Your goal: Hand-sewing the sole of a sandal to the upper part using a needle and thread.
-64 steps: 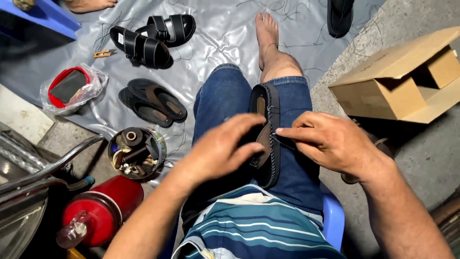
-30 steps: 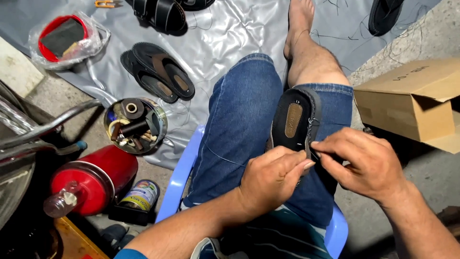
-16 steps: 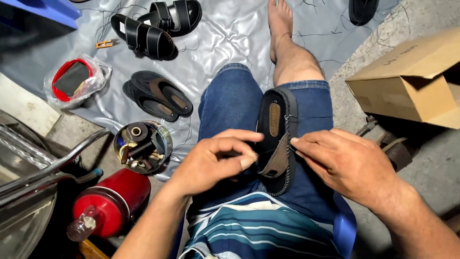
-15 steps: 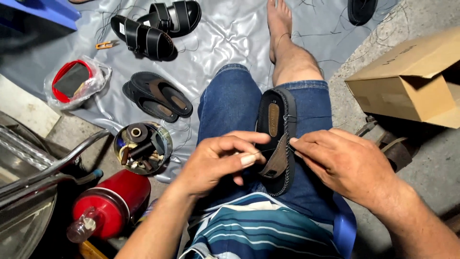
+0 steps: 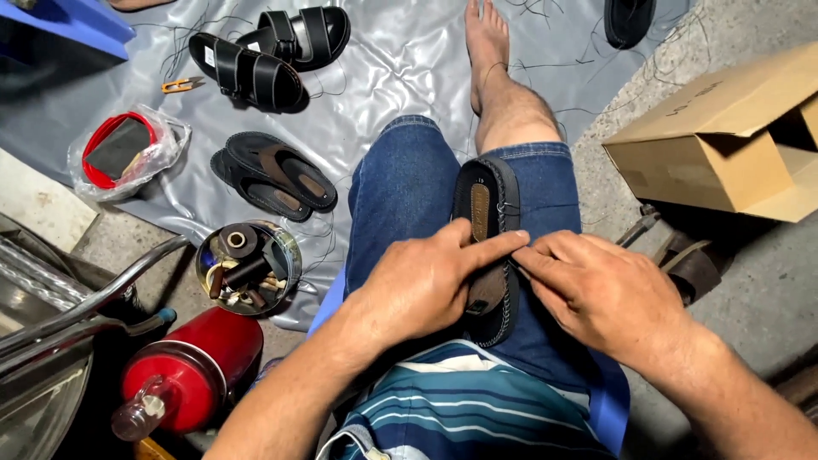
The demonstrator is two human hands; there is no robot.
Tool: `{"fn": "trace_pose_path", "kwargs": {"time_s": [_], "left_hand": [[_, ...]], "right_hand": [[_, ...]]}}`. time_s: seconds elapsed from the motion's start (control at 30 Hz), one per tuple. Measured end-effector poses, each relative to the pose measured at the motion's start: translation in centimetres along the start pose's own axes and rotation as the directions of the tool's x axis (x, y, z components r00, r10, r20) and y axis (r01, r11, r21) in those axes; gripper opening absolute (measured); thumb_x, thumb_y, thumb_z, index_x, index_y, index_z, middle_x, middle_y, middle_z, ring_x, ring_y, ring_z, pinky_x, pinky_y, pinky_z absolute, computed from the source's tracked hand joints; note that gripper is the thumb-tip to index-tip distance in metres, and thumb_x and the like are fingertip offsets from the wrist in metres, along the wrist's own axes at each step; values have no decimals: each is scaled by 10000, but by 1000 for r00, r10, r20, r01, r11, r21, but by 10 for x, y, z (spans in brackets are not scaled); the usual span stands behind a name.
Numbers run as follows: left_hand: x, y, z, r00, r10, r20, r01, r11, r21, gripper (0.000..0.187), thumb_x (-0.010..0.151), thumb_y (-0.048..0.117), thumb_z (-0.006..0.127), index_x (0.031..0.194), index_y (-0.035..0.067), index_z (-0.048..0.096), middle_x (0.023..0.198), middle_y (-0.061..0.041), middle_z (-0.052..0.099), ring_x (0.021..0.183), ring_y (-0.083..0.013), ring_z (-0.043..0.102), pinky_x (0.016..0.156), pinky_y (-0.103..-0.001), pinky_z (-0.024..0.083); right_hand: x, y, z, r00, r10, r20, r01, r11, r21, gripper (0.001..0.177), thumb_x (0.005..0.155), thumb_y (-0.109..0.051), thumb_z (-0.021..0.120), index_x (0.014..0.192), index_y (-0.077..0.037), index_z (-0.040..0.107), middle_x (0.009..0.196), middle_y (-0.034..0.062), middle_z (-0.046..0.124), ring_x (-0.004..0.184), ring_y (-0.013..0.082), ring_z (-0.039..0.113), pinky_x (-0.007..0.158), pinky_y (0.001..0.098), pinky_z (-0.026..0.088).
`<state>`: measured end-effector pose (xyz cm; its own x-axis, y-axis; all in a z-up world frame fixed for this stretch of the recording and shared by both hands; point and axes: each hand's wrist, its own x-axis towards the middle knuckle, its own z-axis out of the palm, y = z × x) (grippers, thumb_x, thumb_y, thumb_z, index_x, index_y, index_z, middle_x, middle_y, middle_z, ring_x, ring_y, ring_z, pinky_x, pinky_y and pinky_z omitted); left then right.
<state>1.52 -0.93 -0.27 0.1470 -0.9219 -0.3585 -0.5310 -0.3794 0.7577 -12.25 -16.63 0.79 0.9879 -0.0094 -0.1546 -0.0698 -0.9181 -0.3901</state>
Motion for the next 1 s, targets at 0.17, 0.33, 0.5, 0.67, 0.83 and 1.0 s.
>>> {"fn": "trace_pose_path", "kwargs": {"time_s": [0.17,0.33,0.5,0.67,0.83,1.0], "left_hand": [[-2,-16,1,998,-55,-2,54,989,-134,563,818,70,418,1273,397,469,798,0,429,741,-210,558,635,-360,468],[-6,-2,2,971,0,-237,-70,955,-287,374,808,150,487,1156,248,583,1036,6,522,877,-134,584,696,-282,489],[0,2,23,949,50,-310,-87,990,-106,377,829,331,611,1195,270,544,992,-6,472,789,-202,621,512,-391,521],[3,4,23,938,13,-348,-106,962,-250,136,859,261,534,955,178,585,926,-31,465,809,-188,574,557,-359,506],[-2,-16,34,871,104,-480,-287,902,-324,103,861,185,554,949,161,604,907,-44,465,854,-295,590,715,-376,513],[-16,-12,44,862,149,-484,-244,960,-140,97,847,197,574,936,197,612,1029,-67,504,734,-324,624,601,-422,536]], "right_hand": [[-21,24,-44,808,511,295,-477,860,-182,527,753,-296,473,1202,-570,506,810,-190,577,726,40,590,530,299,451],[-26,16,-34,873,391,292,-394,918,-53,516,763,-260,504,1221,-496,516,744,-147,568,742,65,583,538,332,493],[-21,15,-30,927,298,227,-328,939,106,475,791,-210,516,1221,-410,550,714,-114,571,653,91,567,498,320,454],[-10,12,-12,762,557,331,-647,632,427,594,637,-303,768,1209,-345,613,551,-58,479,498,74,381,534,202,328],[-5,-4,9,918,387,91,-313,563,765,102,789,-211,644,743,-149,711,436,-18,529,432,93,476,434,212,417],[-10,-8,18,935,307,-177,-237,913,332,60,778,-255,669,797,-213,705,693,-32,624,680,147,618,571,248,501]]}}
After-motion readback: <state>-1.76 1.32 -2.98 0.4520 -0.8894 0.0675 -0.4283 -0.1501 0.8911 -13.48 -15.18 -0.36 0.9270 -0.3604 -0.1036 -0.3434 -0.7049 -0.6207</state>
